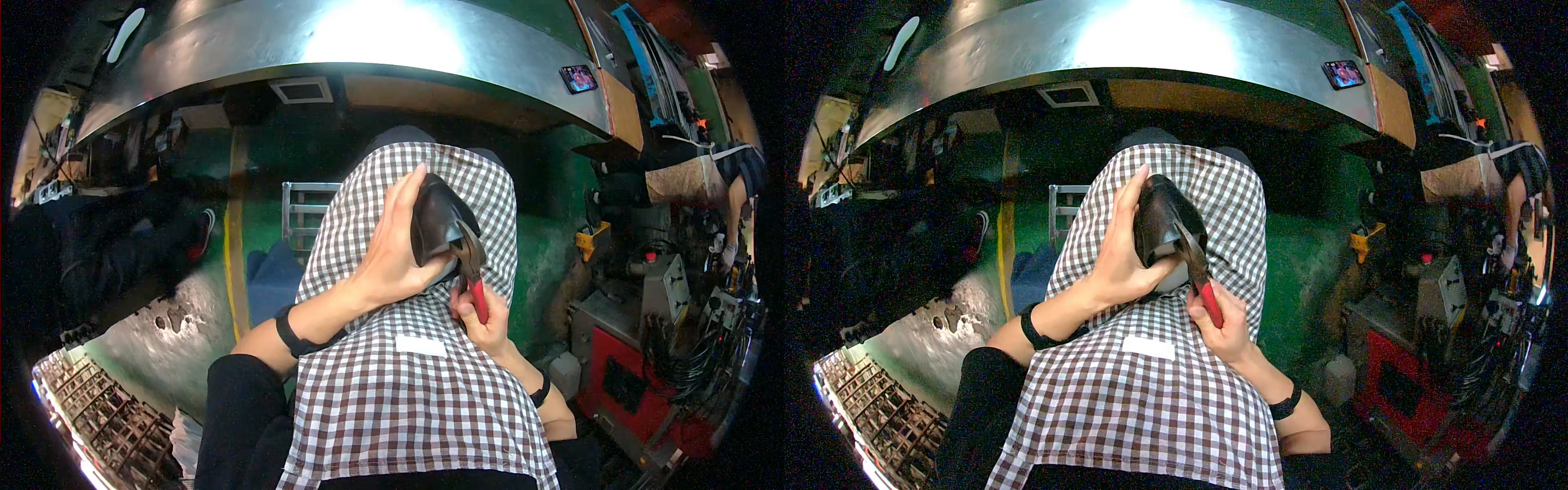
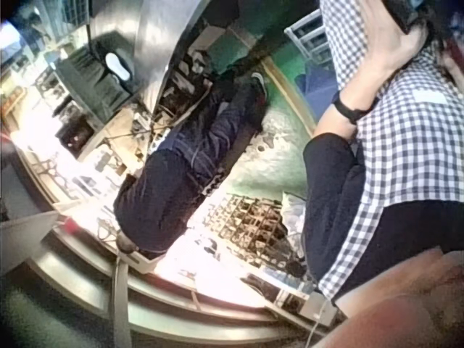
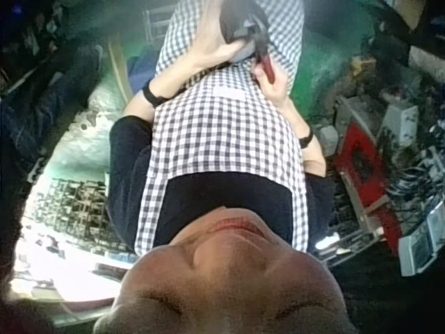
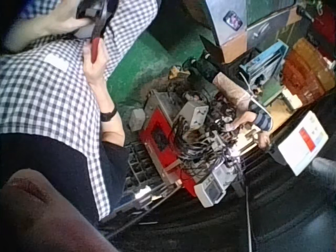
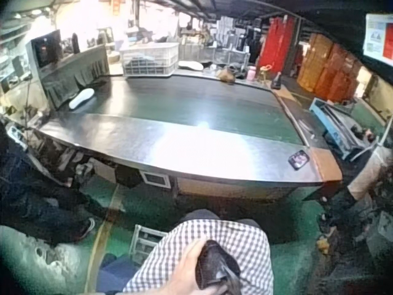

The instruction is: The person is finishing shoes by checking the quality and trimming excess material with a pair of pliers.

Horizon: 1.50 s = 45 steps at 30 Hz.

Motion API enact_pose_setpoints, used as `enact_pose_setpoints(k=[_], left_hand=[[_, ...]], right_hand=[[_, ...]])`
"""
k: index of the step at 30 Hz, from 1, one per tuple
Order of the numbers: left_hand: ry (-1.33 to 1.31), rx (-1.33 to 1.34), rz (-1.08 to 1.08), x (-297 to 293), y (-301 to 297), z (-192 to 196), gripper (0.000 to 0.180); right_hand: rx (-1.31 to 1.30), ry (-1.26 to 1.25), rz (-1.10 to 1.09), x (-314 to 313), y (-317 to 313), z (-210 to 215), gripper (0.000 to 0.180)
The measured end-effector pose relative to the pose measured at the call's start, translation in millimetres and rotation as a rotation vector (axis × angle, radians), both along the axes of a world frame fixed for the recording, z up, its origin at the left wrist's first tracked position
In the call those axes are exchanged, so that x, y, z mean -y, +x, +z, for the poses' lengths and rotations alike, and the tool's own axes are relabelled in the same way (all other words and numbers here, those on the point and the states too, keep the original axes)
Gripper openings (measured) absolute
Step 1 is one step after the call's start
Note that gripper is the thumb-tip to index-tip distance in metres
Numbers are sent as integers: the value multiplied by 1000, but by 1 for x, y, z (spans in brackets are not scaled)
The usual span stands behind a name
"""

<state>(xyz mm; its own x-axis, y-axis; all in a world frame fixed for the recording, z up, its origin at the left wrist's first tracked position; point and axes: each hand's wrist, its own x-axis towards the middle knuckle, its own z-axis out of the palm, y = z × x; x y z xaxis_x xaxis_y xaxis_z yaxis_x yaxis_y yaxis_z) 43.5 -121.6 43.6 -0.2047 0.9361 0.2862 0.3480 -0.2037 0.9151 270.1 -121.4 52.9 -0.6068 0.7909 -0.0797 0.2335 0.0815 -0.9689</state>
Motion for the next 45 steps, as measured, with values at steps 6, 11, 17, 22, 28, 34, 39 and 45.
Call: enact_pose_setpoints(k=[6, 11, 17, 22, 28, 34, 39, 45], left_hand=[[248, 33, -34, 26, 1, -9, 118], [488, 136, -103, 43, 7, -17, 105], [595, 283, -250, 48, 11, -30, 69], [270, -81, -147, 48, -5, 8, 67], [-83, 261, 201, 6, -50, 17, 76], [97, 939, 194, -33, -68, 31, 64], [139, 1239, 3, -60, -40, 41, 55], [-126, 1074, 99, -96, -17, 37, 57]], right_hand=[[188, 294, 317, -23, 37, 21, 21], [55, 267, 125, -8, 89, -2, 20], [-36, -81, -188, -2, 82, -10, 37], [-297, -107, -67, -36, 40, 1, 39], [-345, -254, -2, -63, 10, 12, 40], [-288, -524, -147, -71, -9, 29, 65], [-847, -997, 49, -72, -26, 41, 92], [-859, -962, -250, -76, 6, 17, 69]])
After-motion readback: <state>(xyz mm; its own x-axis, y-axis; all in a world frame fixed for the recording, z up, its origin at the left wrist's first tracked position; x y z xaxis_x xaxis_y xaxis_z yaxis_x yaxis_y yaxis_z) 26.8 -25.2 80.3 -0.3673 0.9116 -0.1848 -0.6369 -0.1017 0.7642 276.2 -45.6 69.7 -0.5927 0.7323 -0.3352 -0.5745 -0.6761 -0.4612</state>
